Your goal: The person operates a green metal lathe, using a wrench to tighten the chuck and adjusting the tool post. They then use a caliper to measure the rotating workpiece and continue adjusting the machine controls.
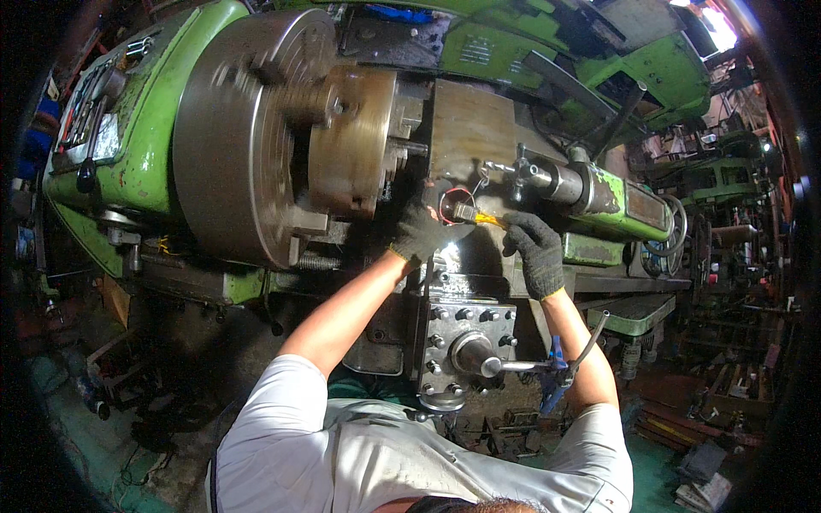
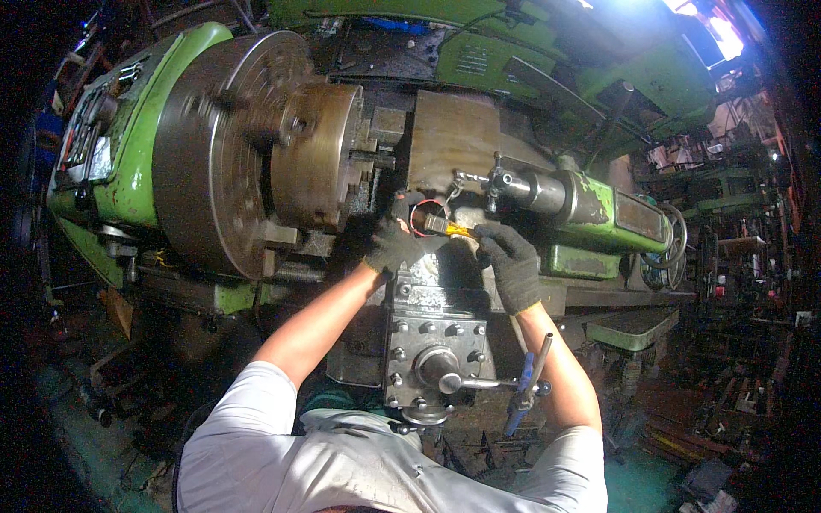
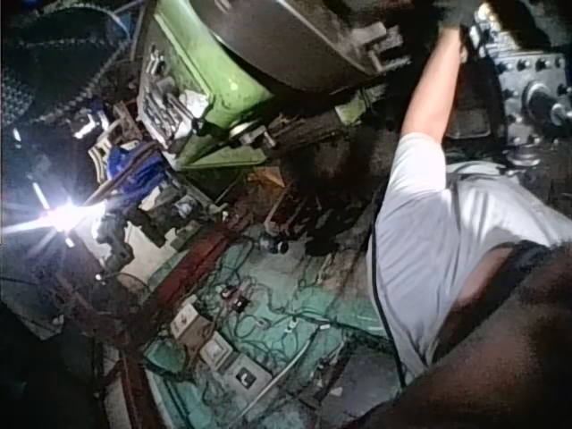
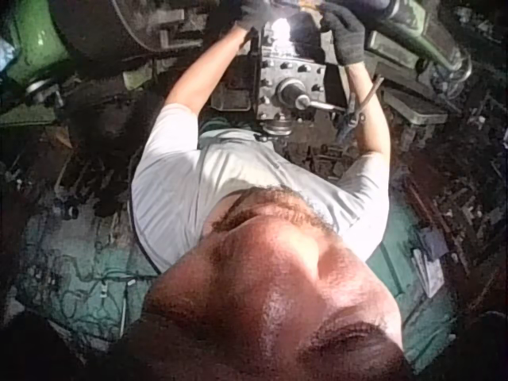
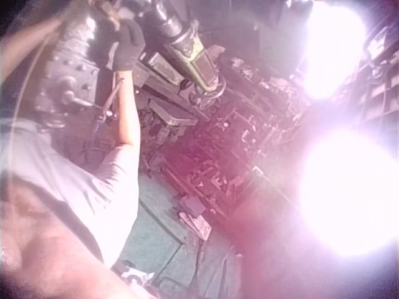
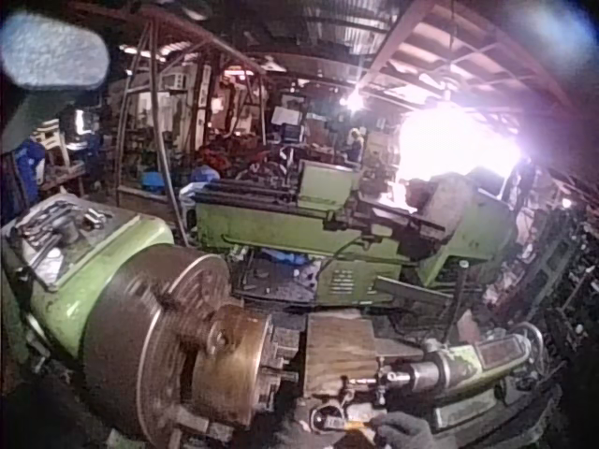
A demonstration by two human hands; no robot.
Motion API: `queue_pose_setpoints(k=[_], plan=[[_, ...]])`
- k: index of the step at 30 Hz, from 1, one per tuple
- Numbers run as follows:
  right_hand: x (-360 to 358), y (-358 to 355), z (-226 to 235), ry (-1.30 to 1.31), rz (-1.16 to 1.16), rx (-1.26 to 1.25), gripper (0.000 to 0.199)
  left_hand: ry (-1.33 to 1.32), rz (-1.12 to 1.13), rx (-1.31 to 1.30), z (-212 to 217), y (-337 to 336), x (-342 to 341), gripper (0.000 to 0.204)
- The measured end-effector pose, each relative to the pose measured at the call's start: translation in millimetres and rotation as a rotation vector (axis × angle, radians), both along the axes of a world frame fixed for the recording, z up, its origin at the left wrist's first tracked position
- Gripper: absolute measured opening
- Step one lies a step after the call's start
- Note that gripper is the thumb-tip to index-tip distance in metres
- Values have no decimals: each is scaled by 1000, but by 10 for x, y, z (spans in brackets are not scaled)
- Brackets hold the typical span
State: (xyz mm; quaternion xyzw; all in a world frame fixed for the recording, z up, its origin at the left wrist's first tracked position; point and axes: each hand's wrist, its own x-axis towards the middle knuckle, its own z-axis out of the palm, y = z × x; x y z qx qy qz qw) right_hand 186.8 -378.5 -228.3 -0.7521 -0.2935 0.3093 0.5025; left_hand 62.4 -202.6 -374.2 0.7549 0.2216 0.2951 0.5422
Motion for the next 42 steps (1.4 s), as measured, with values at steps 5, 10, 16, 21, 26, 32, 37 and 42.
queue_pose_setpoints(k=[5, 10, 16, 21, 26, 32, 37, 42], plan=[[-38, 0, 0, -186, 67, -26, 27, -45, -55, 188, 49, 60, -31, 77], [-71, -43, 14, -193, -7, -26, 27, -126, -144, 3, 173, 45, -33, 70], [-114, 1, 301, -151, -106, 7, 27, -159, -257, -79, 298, 181, -17, 72], [-12, 54, 366, -147, -170, 76, 27, -198, -340, -2, 252, 322, 140, 75], [87, 115, 405, -221, -190, 139, 25, -70, -332, -90, 374, 398, 198, 66], [240, 210, 384, -336, -190, 140, 23, -39, -368, -39, 308, 555, 381, 70], [366, 236, 281, -458, -184, 103, 24, -125, -467, -157, 391, 600, 488, 65], [348, 319, 435, -628, -120, 84, 25, -113, -466, -209, 626, 556, 454, 62]])
